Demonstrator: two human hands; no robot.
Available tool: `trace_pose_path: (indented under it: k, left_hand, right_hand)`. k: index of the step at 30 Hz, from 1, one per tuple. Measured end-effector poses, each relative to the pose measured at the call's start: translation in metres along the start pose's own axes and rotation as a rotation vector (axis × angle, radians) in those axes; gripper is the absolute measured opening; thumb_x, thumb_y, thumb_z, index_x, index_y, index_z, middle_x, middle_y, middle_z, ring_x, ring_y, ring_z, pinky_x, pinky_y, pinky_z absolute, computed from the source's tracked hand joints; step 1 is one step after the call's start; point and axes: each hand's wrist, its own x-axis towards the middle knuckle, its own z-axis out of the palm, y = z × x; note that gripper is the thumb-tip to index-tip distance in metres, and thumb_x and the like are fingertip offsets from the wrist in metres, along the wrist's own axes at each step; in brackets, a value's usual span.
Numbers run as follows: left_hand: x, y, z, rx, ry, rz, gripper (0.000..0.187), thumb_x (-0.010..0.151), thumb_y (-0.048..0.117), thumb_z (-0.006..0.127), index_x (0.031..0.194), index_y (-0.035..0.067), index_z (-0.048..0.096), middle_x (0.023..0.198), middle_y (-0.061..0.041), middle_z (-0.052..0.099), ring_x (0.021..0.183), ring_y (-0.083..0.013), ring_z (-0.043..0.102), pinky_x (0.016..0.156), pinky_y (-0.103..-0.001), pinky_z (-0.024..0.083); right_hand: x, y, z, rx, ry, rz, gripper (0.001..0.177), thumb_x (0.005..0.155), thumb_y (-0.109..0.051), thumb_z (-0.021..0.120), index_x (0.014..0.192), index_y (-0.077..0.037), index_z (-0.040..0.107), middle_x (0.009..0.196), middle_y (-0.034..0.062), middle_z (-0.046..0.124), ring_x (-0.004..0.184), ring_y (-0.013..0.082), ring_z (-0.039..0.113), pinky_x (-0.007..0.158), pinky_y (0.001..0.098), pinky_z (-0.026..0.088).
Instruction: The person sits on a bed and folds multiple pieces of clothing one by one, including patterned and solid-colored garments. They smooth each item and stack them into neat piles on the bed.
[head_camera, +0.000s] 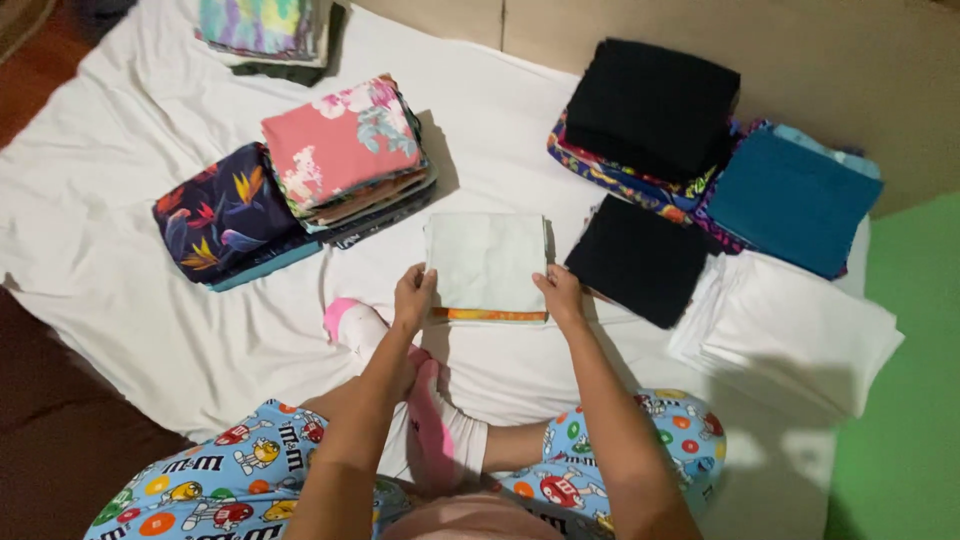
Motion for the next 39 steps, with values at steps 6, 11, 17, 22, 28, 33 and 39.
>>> trace_pose_path:
  k: [6, 11, 17, 22, 28, 33, 39]
  left_hand:
    - [0.005, -0.051, 0.007, -0.052, -0.014, -0.047, 0.043, 0.097, 0.037, 0.075, 0.128, 0.009, 0.069, 0.095, -0.007, 0.071, 0.088, -0.0188, 0.062, 0.077, -0.035, 0.053]
    - [-0.029, 0.007, -0.001, 0.27, 0.14, 0.248, 0.048, 0.09, 0.032, 0.076, 0.132, 0.011, 0.064, 0.111, -0.015, 0.066, 0.105, -0.0302, 0.062, 0.089, -0.045, 0.051]
    - [-0.053, 0.09, 0.045, 0.711, 0.114, 1.0, 0.057, 0.1, 0.032, 0.051, 0.154, 0.013, 0.046, 0.155, -0.021, 0.046, 0.146, -0.0379, 0.04, 0.111, -0.068, 0.025]
    - [-0.038, 0.073, 0.061, 0.838, -0.065, 0.866, 0.06, 0.106, 0.043, 0.035, 0.162, 0.022, 0.03, 0.167, -0.015, 0.029, 0.151, -0.0331, 0.032, 0.119, -0.061, 0.017]
    - [-0.025, 0.074, 0.055, 0.97, 0.002, 0.706, 0.057, 0.104, 0.05, 0.034, 0.158, 0.031, 0.036, 0.168, -0.006, 0.028, 0.153, -0.0276, 0.029, 0.12, -0.059, 0.018]
    - [-0.019, 0.075, 0.047, 1.016, 0.012, 0.547, 0.06, 0.102, 0.047, 0.035, 0.16, 0.032, 0.031, 0.169, -0.003, 0.025, 0.155, -0.0266, 0.023, 0.119, -0.069, 0.013]
    - [-0.011, 0.096, 0.035, 1.029, 0.07, 0.273, 0.064, 0.103, 0.043, 0.026, 0.164, 0.023, 0.021, 0.173, -0.008, 0.009, 0.159, -0.0276, 0.01, 0.121, -0.069, 0.002]
  right_hand:
    - [0.009, 0.053, 0.013, 0.004, 0.054, 0.004, 0.028, 0.088, -0.03, 0.081, 0.108, -0.011, 0.076, 0.088, 0.0081, 0.076, 0.083, 0.0175, 0.071, 0.072, 0.0344, 0.055]
    - [-0.061, -0.099, -0.001, -0.442, 0.254, -0.341, 0.044, 0.085, -0.025, 0.079, 0.125, -0.01, 0.067, 0.109, 0.0159, 0.068, 0.1, 0.0336, 0.067, 0.085, 0.0443, 0.053]
    - [-0.109, -0.207, 0.04, -1.043, 0.131, -0.833, 0.049, 0.098, -0.027, 0.053, 0.146, -0.017, 0.048, 0.154, 0.0132, 0.04, 0.143, 0.0395, 0.033, 0.11, 0.0594, 0.03]
    - [-0.101, -0.212, 0.051, -1.043, -0.318, -0.507, 0.064, 0.103, -0.033, 0.038, 0.163, -0.018, 0.023, 0.172, 0.0089, 0.013, 0.156, 0.0385, 0.011, 0.12, 0.0663, 0.008]
    - [-0.075, -0.189, 0.044, -1.019, -0.156, -0.553, 0.055, 0.106, -0.038, 0.033, 0.159, -0.027, 0.033, 0.17, 0.0123, 0.02, 0.155, 0.0376, 0.02, 0.122, 0.0569, 0.019]
    - [-0.066, -0.18, 0.033, -1.065, 0.101, -0.635, 0.058, 0.107, -0.036, 0.036, 0.161, -0.016, 0.031, 0.166, 0.0156, 0.03, 0.153, 0.0326, 0.027, 0.117, 0.0624, 0.02]
    - [-0.055, -0.194, 0.024, -1.01, 0.25, -0.511, 0.058, 0.105, -0.034, 0.043, 0.158, -0.011, 0.037, 0.166, 0.0145, 0.029, 0.152, 0.0396, 0.026, 0.111, 0.0707, 0.03]
